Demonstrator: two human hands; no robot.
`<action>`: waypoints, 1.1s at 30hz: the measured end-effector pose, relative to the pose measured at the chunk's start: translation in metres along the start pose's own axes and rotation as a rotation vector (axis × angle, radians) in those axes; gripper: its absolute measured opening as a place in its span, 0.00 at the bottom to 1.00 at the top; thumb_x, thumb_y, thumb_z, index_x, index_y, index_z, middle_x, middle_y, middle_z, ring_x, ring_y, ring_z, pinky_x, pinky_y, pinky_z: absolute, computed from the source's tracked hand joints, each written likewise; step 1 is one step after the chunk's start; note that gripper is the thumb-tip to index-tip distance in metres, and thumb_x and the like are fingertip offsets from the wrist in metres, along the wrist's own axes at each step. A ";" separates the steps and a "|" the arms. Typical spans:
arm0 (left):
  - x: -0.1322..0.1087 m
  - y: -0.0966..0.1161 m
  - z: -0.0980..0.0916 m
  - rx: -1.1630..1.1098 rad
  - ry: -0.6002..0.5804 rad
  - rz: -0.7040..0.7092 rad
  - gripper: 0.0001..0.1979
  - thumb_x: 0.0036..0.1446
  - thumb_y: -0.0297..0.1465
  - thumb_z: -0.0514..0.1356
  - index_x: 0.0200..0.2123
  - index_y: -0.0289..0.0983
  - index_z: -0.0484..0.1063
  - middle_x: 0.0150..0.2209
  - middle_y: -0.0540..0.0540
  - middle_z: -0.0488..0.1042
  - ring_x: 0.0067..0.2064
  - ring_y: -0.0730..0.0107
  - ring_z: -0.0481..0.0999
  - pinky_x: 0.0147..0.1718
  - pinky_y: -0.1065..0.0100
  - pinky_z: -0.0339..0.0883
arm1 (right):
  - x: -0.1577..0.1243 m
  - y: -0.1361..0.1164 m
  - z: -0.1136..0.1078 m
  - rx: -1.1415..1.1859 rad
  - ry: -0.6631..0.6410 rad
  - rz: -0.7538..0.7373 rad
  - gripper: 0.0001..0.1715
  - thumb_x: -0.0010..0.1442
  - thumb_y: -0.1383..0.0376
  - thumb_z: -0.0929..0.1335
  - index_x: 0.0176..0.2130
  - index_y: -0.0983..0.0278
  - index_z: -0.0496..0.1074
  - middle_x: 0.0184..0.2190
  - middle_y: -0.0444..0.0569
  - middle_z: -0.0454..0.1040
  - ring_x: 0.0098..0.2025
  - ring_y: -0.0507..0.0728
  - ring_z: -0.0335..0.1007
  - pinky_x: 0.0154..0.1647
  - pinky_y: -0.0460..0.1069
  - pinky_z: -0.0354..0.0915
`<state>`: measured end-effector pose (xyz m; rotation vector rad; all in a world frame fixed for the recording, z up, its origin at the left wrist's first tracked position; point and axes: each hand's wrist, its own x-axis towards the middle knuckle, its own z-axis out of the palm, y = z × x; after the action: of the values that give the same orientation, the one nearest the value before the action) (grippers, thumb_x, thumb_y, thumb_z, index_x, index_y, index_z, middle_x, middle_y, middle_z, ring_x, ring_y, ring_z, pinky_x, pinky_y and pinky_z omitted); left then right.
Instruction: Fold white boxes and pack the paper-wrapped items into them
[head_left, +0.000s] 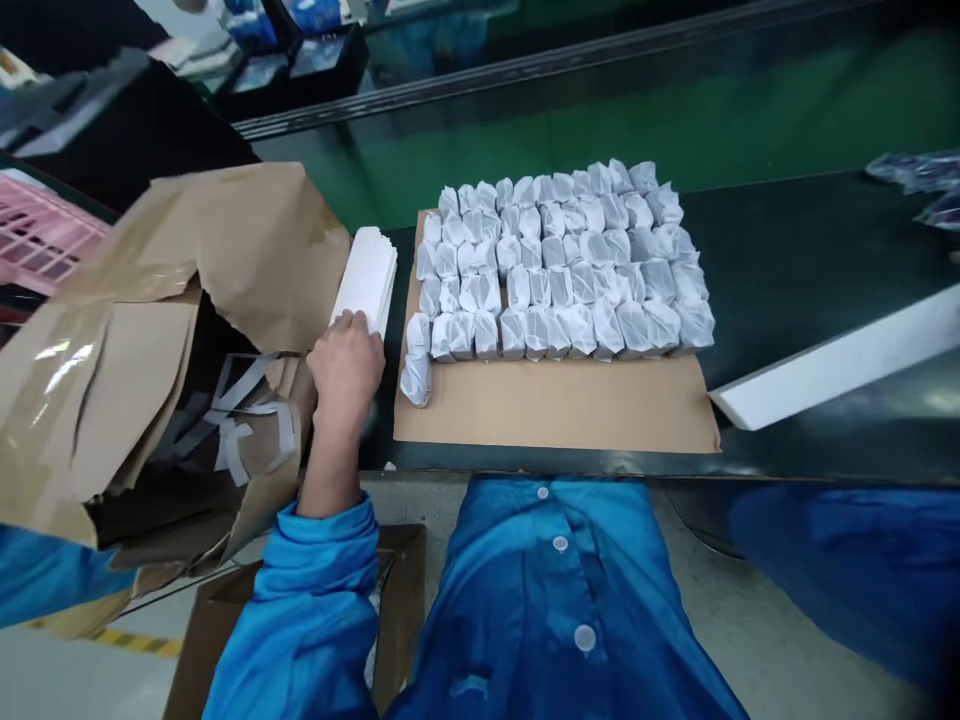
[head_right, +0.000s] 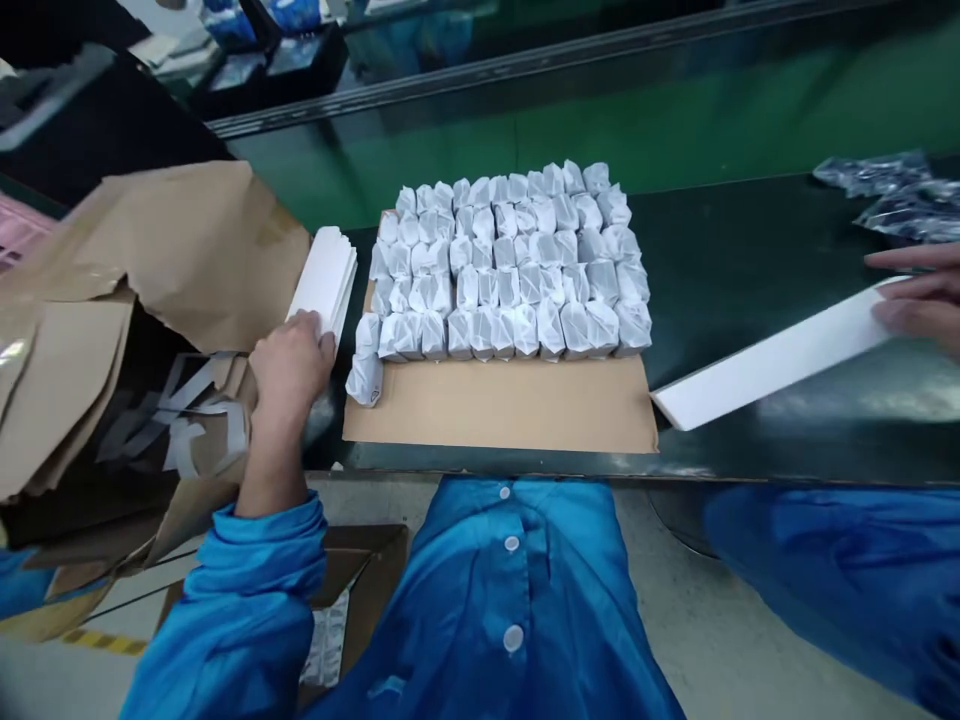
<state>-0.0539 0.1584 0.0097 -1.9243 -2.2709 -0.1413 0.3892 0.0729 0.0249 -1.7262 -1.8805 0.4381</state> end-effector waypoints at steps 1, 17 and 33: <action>0.005 0.000 0.005 0.024 -0.032 -0.019 0.18 0.62 0.31 0.51 0.51 0.31 0.72 0.49 0.27 0.77 0.49 0.41 0.79 0.44 0.49 0.71 | 0.006 -0.002 0.001 -0.015 0.010 -0.022 0.21 0.54 0.49 0.72 0.49 0.36 0.75 0.42 0.39 0.80 0.53 0.73 0.75 0.37 0.65 0.73; -0.137 0.067 -0.017 -0.453 0.602 0.492 0.26 0.58 0.27 0.65 0.60 0.41 0.70 0.49 0.42 0.81 0.48 0.59 0.82 0.48 0.59 0.77 | 0.022 -0.158 0.125 1.077 -0.286 0.006 0.28 0.68 0.59 0.63 0.62 0.66 0.56 0.59 0.59 0.70 0.54 0.58 0.74 0.51 0.51 0.73; -0.114 0.061 -0.022 -1.428 -0.505 -0.065 0.18 0.56 0.43 0.67 0.46 0.40 0.81 0.26 0.49 0.78 0.26 0.74 0.73 0.23 0.76 0.66 | -0.026 -0.090 0.062 -0.385 -0.145 -0.739 0.39 0.65 0.54 0.69 0.63 0.79 0.61 0.48 0.66 0.76 0.45 0.67 0.72 0.40 0.58 0.68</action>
<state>0.0254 0.0537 0.0080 -2.5636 -2.8170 -1.9223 0.2808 0.0436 0.0226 -1.0809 -2.6514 -0.1005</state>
